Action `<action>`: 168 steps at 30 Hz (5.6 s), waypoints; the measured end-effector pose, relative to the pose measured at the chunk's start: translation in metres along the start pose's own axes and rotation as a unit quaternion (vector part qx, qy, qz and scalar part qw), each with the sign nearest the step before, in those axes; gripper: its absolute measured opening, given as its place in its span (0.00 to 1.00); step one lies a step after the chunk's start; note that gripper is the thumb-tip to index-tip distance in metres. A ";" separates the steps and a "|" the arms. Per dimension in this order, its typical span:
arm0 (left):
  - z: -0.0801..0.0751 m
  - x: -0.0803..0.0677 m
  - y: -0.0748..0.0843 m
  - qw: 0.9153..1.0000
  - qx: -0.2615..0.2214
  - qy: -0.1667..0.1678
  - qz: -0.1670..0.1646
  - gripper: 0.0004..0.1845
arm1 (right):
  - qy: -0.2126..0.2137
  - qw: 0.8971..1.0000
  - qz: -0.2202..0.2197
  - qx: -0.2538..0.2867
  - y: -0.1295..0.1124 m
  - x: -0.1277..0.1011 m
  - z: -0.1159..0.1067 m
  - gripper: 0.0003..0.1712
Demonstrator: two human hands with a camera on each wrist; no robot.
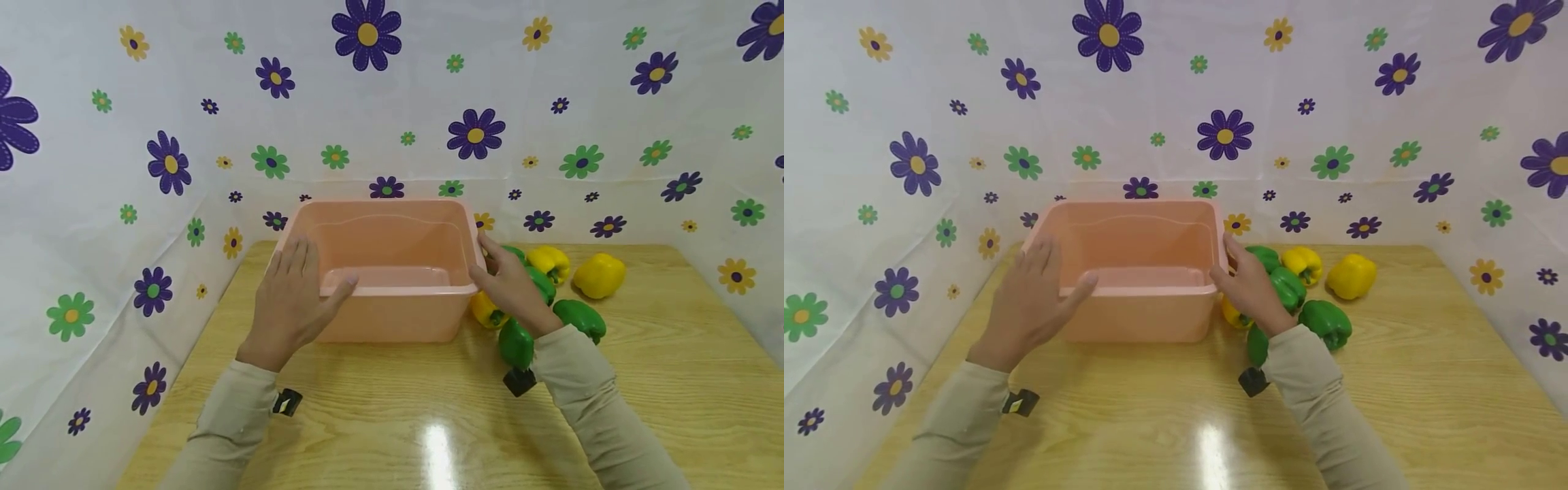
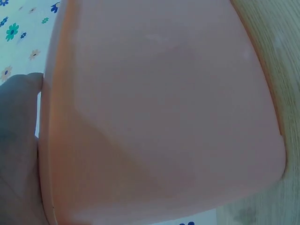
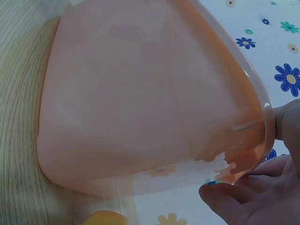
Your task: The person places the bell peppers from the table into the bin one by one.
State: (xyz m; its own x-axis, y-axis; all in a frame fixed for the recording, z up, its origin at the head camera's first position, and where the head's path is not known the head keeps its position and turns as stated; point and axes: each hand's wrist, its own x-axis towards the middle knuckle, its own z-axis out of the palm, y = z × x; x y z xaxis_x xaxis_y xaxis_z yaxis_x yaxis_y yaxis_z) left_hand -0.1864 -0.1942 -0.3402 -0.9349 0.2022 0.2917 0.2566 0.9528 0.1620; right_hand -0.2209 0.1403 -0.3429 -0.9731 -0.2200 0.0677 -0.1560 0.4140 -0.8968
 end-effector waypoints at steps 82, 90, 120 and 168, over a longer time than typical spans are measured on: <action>-0.005 0.001 -0.006 0.999 -0.001 -0.044 -0.004 0.58 | -0.001 0.999 0.024 -0.021 0.000 0.000 -0.001 0.41; -0.003 0.003 -0.008 0.999 0.004 -0.037 -0.006 0.59 | -0.001 0.999 0.030 -0.023 -0.004 0.001 -0.001 0.41; -0.004 0.004 -0.006 1.000 0.000 -0.029 -0.004 0.59 | 0.137 0.989 0.000 -0.057 0.005 -0.036 -0.089 0.46; -0.002 0.004 -0.005 0.999 -0.004 -0.034 -0.012 0.60 | 0.035 0.969 0.182 -0.165 0.107 -0.079 -0.099 0.64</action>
State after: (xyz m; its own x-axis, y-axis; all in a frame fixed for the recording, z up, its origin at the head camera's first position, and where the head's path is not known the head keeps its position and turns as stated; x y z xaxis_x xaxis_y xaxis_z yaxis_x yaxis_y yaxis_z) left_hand -0.1909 -0.1986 -0.3380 -0.9552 0.1943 0.2231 0.2354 0.9560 0.1754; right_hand -0.1777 0.2891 -0.4011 -0.9813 0.0486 -0.1865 0.1645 0.7149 -0.6796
